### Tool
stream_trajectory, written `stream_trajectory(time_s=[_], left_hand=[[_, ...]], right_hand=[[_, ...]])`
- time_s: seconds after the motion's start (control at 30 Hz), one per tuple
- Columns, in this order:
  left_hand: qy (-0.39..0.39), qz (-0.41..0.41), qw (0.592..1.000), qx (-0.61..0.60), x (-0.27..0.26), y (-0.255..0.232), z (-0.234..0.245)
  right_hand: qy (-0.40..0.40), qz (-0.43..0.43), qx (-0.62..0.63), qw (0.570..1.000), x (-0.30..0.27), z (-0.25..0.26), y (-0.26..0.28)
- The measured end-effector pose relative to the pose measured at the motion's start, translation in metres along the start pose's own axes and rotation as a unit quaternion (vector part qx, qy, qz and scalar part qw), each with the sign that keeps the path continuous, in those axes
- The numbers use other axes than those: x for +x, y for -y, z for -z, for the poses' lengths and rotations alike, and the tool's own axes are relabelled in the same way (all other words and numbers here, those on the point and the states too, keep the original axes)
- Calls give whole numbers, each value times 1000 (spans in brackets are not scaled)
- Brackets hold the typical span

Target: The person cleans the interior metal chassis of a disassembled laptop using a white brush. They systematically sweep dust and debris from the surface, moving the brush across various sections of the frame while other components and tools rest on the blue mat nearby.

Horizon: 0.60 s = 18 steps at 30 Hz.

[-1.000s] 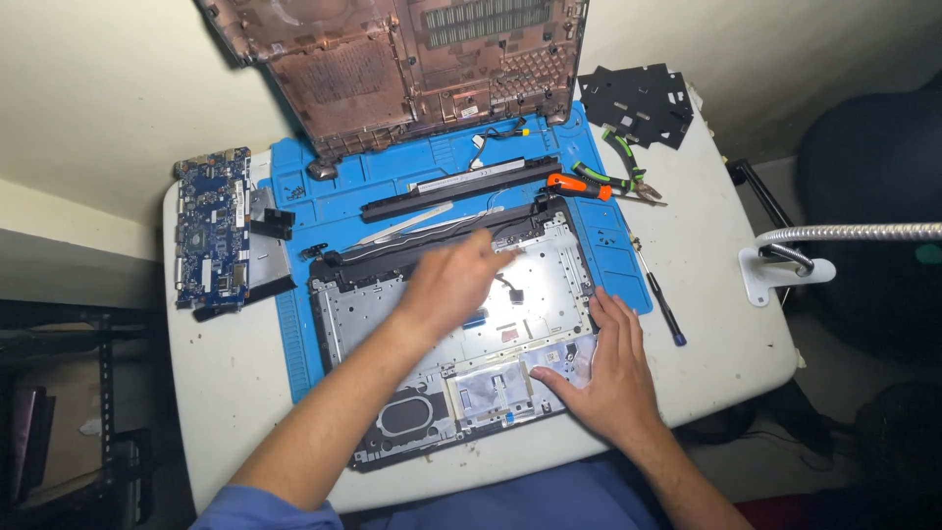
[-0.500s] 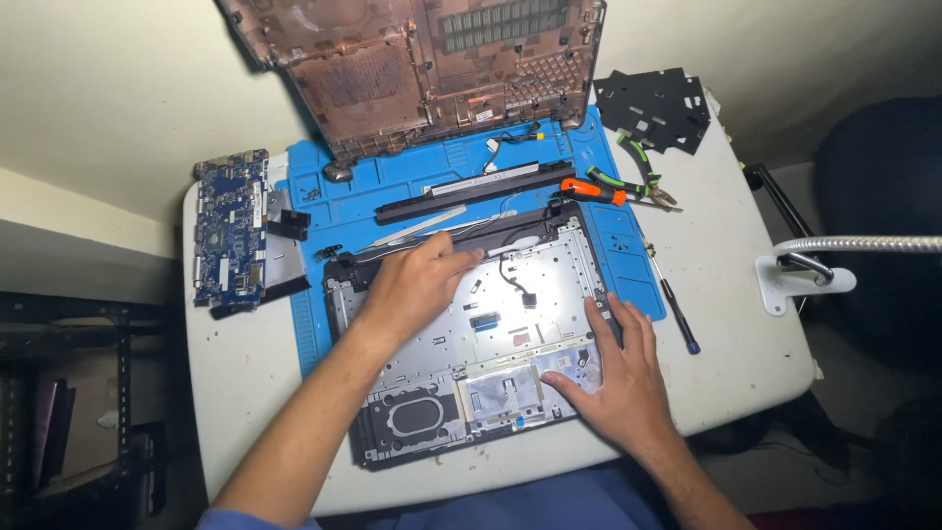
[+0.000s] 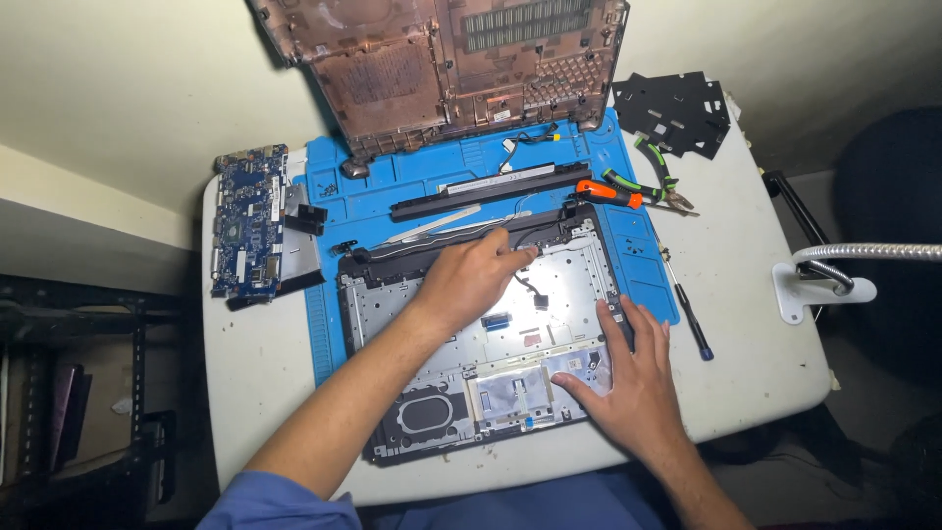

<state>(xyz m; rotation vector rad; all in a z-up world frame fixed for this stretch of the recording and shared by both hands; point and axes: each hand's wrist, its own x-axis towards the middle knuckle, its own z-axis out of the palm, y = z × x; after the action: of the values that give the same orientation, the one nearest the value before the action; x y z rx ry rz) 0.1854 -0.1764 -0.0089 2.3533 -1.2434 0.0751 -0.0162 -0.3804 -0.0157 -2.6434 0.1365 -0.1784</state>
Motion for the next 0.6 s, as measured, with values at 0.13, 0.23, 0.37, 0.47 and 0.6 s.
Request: stream_trajectory(time_s=[0.13, 0.23, 0.37, 0.47, 0.6], left_hand=[[47, 23, 998, -16, -11, -1, 25], [30, 19, 999, -9, -9, 1, 25], [-17, 18, 1000, -14, 17, -5, -5], [-27, 18, 999, -5, 30, -22, -17], [48, 72, 996, 27, 33, -31, 13]], right_hand=[[10, -1, 1, 1000, -1, 2, -1], [25, -10, -8, 1000, 0, 3, 0], [8, 5, -12, 1000, 0, 1, -2], [4, 16, -19, 1000, -1, 0, -1], [16, -5, -22, 1000, -2, -1, -1]])
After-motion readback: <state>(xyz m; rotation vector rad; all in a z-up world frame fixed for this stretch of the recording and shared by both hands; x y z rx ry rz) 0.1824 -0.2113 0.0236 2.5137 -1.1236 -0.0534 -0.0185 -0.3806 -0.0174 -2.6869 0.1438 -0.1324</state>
